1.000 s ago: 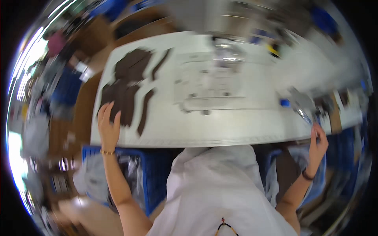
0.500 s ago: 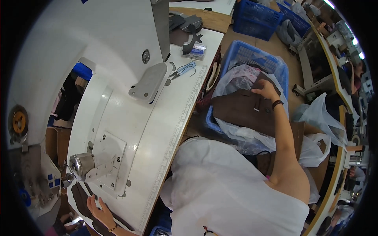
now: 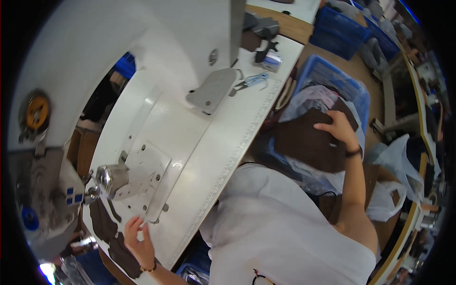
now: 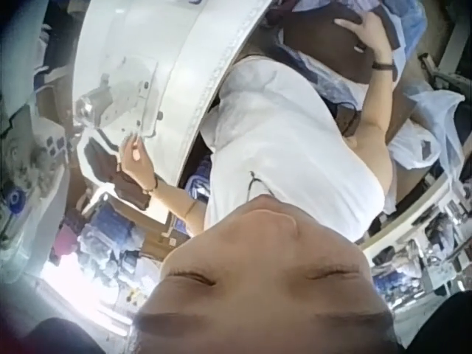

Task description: Using an industrial sewing machine to stitch together components of a leather shoe upper.

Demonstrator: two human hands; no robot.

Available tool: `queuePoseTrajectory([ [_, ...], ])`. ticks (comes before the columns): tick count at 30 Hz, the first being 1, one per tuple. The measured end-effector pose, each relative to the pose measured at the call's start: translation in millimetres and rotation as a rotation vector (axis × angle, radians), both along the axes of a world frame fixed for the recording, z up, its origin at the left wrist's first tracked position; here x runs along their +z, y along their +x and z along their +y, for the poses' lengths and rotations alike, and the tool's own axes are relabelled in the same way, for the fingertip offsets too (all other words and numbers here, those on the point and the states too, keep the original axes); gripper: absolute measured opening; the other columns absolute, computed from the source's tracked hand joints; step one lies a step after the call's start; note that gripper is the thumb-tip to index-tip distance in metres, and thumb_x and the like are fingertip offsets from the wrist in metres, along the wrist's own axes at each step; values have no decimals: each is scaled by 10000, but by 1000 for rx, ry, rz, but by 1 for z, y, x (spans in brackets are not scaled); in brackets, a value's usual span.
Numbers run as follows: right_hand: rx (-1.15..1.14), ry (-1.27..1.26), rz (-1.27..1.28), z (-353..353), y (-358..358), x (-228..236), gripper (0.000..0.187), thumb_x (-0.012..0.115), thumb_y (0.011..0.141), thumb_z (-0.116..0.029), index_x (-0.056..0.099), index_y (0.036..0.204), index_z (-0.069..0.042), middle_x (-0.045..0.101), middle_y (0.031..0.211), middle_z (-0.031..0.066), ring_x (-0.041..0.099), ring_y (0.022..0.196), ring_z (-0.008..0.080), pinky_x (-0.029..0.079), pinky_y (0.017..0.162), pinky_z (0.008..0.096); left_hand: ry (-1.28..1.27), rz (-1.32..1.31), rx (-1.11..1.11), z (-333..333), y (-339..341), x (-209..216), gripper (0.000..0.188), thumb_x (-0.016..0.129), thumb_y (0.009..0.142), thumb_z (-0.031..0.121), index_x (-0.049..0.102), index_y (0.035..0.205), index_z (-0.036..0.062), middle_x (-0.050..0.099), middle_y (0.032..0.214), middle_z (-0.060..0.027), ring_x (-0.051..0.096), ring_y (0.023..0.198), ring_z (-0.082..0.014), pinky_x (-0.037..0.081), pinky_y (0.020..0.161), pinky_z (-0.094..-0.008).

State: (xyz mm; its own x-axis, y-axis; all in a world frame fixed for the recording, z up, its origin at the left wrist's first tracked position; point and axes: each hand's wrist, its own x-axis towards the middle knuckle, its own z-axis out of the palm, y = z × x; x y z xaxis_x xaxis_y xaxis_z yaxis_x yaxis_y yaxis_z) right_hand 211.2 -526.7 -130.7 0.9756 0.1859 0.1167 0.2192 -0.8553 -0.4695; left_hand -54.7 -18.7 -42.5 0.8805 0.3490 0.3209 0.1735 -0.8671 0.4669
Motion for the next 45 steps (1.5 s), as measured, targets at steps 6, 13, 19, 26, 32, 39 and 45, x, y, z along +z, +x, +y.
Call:
queuePoseTrajectory([
  [6,678,53,-329,156,-59,131,471,766,623,-372,410,522,-81,352,467,77,422,428,258,317,398,360,-248,-126,-563,-80,49,24,392,829,578,315,633,785,45,616,764,-84,597,691,-255,477,600,-316],
  [13,1396,326,-381,277,-99,152,361,758,629,-230,425,567,-106,358,469,23,405,409,193,311,360,315,-121,-368,-390,-99,40,45,504,830,597,386,423,559,90,409,528,-35,426,425,-200,328,389,-317],
  [19,1667,547,193,318,-104,158,401,817,608,-316,500,499,-97,423,462,48,440,418,200,299,375,320,-283,-338,-473,-77,9,49,383,672,806,243,431,593,36,425,552,-70,423,462,-264,334,429,-354],
  [26,1972,654,-347,335,-69,145,433,844,551,-342,481,482,-117,396,459,-26,405,428,141,277,395,247,-442,-279,-675,-49,-25,62,307,559,891,222,510,661,25,516,686,-67,524,760,-263,332,839,-417],
  [32,1910,860,-157,348,-54,124,443,848,494,-352,474,514,-117,480,586,-24,469,649,217,364,619,370,-673,-447,-607,-33,-1,40,386,470,948,254,500,668,-10,490,1163,-229,506,1007,-305,311,948,-413],
  [39,1236,537,-670,319,-74,139,375,805,595,-331,618,831,-108,546,881,31,451,838,280,352,719,431,-633,-419,-471,-48,22,36,241,554,886,176,546,762,-31,510,970,-174,526,791,-289,419,732,-344],
  [45,1414,203,-811,300,-79,150,378,688,606,49,615,968,-36,529,928,96,482,823,297,392,687,416,-457,-469,-349,-67,36,37,239,587,856,200,565,779,-25,491,992,-155,526,681,-255,456,651,-354],
])
